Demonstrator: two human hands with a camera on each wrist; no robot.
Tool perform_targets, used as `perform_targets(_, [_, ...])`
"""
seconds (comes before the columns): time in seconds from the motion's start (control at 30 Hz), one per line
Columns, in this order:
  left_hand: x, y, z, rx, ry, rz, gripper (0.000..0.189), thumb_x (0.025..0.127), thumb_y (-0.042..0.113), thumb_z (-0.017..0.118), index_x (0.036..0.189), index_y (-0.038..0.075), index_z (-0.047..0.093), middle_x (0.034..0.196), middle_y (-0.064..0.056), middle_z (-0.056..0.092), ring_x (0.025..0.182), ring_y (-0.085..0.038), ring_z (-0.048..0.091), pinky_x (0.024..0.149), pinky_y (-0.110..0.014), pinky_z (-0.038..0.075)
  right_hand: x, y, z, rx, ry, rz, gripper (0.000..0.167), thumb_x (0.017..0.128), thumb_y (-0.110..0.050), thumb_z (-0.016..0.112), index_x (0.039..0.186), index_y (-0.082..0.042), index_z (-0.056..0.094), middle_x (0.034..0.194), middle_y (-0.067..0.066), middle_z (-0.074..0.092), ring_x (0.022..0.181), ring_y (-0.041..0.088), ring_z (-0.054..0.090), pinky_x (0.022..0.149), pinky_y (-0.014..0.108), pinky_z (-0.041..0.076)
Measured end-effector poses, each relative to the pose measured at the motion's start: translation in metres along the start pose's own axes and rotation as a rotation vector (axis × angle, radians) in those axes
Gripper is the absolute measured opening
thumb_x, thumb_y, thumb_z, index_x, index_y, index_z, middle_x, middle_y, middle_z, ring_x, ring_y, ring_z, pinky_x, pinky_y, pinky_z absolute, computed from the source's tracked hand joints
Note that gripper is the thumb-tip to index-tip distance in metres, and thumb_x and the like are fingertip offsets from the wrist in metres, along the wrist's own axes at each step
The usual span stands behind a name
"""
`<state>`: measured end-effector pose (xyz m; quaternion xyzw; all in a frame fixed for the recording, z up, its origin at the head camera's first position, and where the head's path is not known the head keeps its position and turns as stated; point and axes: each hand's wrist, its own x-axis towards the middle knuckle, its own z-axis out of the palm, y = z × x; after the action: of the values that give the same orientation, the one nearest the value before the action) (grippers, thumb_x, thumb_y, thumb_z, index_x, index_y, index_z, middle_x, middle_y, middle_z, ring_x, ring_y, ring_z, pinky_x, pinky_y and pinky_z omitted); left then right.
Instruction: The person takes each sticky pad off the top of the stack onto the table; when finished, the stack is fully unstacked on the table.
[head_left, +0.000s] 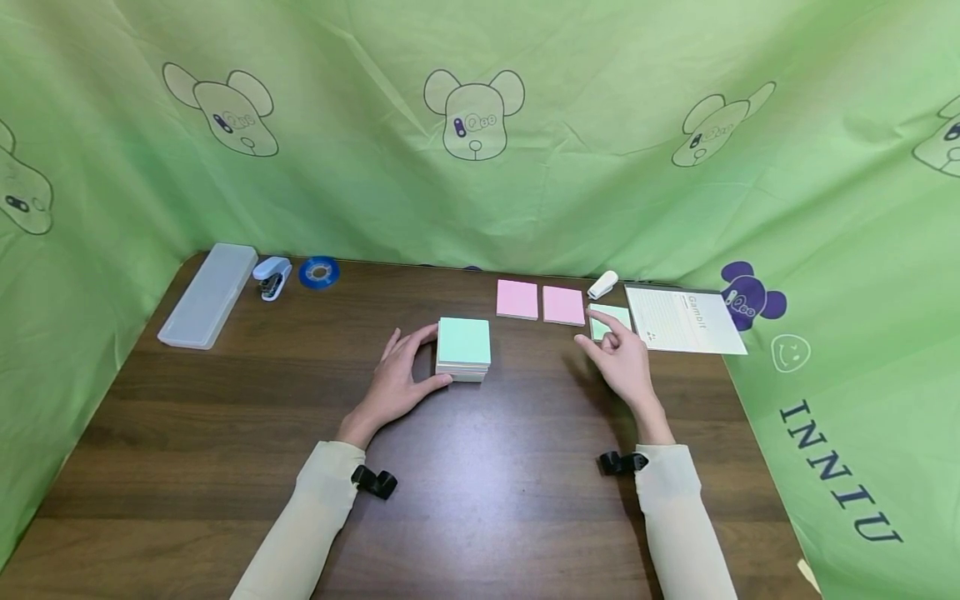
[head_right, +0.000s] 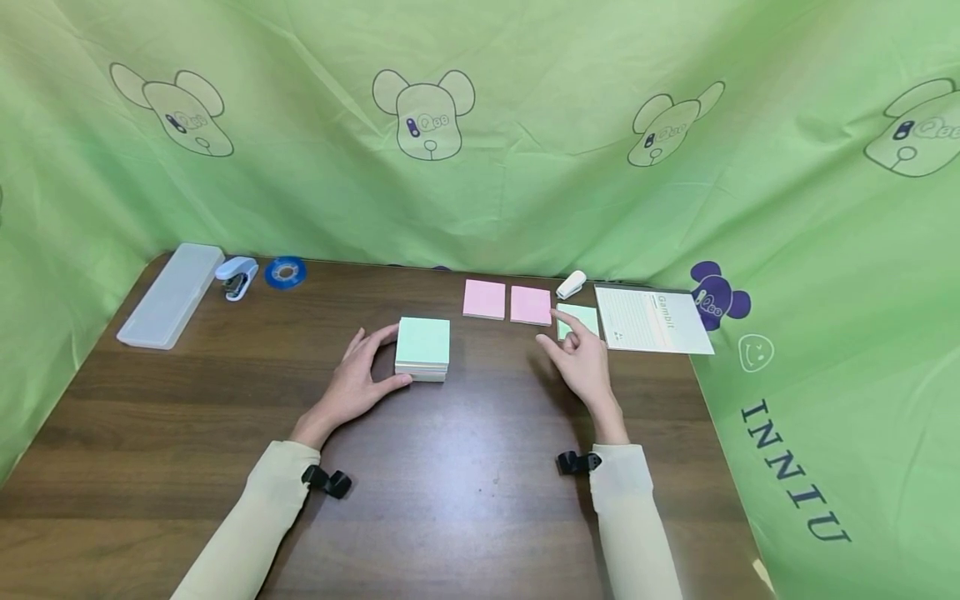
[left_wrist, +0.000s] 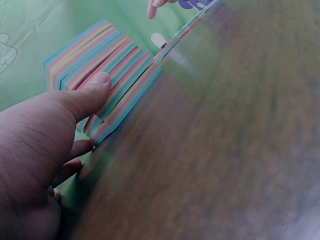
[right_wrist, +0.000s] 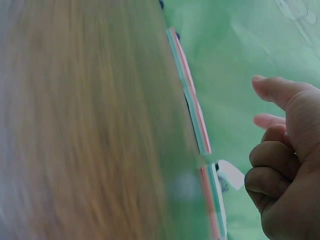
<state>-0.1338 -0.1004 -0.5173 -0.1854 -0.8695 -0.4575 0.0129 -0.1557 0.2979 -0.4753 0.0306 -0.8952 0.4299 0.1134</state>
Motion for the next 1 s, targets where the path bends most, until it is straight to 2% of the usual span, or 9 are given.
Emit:
perform_targets(0.23, [0.0, -0.001, 0.0, -0.002, -0.004, -0.002, 0.091, 0.096, 0.034, 0.09, 0.169, 0.007, 0.042, 0.161, -0.014, 0.06, 0.156, -0.033, 0.048, 0.14, -0.055, 0.004, -0.002, -0.015, 0.008, 0.034, -0.022, -0.047, 0.05, 0.095, -0.013, 0.089, 0.142, -0.003, 0.073, 0.06, -0.009, 0.033, 0.057, 0.002, 0.028, 0.058, 0.028, 0.029])
perform_targets(0.6, [0.0, -0.002, 0.001, -0.003, -0.006, -0.006, 0.091, 0.096, 0.035, 0.09, 0.169, 0.008, 0.042, 0.161, -0.014, 0.06, 0.156, -0.033, 0.047, 0.14, -0.054, 0.004, -0.008, -0.026, 0.019, 0.069, -0.069, -0.098, 0.049, 0.096, -0.013, 0.089, 0.142, -0.006, 0.074, 0.063, -0.006, 0.036, 0.059, 0.002, 0.031, 0.06, 0.028, 0.031])
perform_targets(1.0, [-0.001, 0.001, 0.0, 0.018, -0.005, -0.003, 0.092, 0.096, 0.034, 0.09, 0.169, 0.007, 0.041, 0.161, -0.015, 0.06, 0.157, -0.034, 0.047, 0.14, -0.057, 0.005, -0.013, -0.044, 0.033, 0.11, -0.138, -0.103, 0.049, 0.097, -0.015, 0.088, 0.143, -0.007, 0.074, 0.062, -0.009, 0.034, 0.058, 0.003, 0.03, 0.06, 0.027, 0.032])
